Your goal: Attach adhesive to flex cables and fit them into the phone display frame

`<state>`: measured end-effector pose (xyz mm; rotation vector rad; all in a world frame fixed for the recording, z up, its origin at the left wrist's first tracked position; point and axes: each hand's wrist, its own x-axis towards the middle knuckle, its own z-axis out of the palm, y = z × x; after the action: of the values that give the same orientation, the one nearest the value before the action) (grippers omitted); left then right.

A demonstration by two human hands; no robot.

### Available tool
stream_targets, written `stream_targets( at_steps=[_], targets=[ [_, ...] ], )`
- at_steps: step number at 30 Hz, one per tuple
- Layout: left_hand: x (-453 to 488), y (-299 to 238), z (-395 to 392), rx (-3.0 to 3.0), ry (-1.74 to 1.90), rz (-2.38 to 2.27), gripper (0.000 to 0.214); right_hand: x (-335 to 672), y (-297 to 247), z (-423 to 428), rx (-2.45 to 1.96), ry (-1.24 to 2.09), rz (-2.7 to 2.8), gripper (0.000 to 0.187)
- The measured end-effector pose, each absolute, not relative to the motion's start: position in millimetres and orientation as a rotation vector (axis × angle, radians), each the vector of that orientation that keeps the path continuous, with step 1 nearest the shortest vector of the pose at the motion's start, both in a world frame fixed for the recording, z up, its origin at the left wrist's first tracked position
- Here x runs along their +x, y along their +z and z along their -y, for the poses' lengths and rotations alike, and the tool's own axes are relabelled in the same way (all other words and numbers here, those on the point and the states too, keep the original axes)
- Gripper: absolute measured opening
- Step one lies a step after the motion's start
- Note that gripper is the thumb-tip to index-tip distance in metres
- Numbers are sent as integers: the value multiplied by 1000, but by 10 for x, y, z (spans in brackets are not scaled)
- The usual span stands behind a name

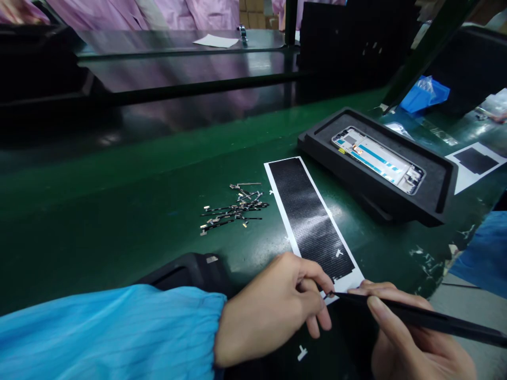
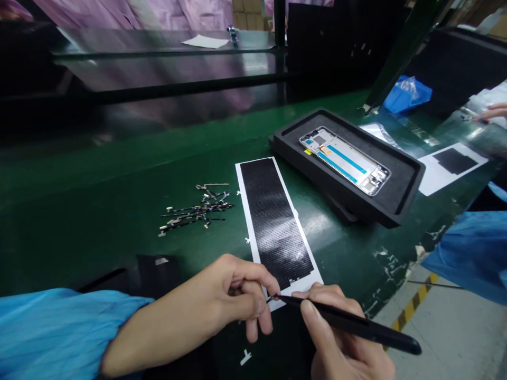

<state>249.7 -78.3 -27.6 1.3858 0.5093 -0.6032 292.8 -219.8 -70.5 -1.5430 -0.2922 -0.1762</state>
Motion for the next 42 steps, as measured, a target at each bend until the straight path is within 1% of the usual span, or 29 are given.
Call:
stream_targets(
  at_steps=[4, 12, 18, 20, 23, 26, 28, 31, 33, 37, 42],
  targets=[
    [2495, -271, 779, 1386, -602, -506, 18, 2930, -721, 2205, -1517, -186, 348, 11],
    [2483, -305, 773, 1355, -568, -477, 10, 2896, -736, 2241, -1582, -214, 368, 12],
    [2504, -330, 770, 1393, -516, -457, 8, 2877, -828, 2284, -1612, -241, 549, 17],
    [2515, -325, 765, 1441, -504, -482, 8, 2876, -801, 2323, -1630, -297, 515, 16],
    [2517, -304, 757, 1498, -470, -517, 11, 2921, -682, 2421, -1728, -328, 449, 6],
    [2510, -245, 731, 1536, -436, -517, 12, 3046, -563, 2518, -1923, -280, 568, 7],
    [2505, -171, 693, 1624, -380, -492, 13, 3168, -534, 2539, -2025, -217, 783, 10],
    [2489, -25, 610, 1780, -265, -462, 16, 3368, -566, 2485, -2086, -95, 1078, 10],
    [2455, 60, 550, 1847, -211, -489, 15, 3475, -610, 2416, -2133, -38, 1114, 6],
    [2310, 110, 455, 1985, -186, -537, 16, 3575, -666, 2296, -2156, 9, 1125, 17],
    [2109, 75, 424, 2163, -261, -486, 23, 3515, -568, 2267, -2113, 30, 1129, 17]
  ],
)
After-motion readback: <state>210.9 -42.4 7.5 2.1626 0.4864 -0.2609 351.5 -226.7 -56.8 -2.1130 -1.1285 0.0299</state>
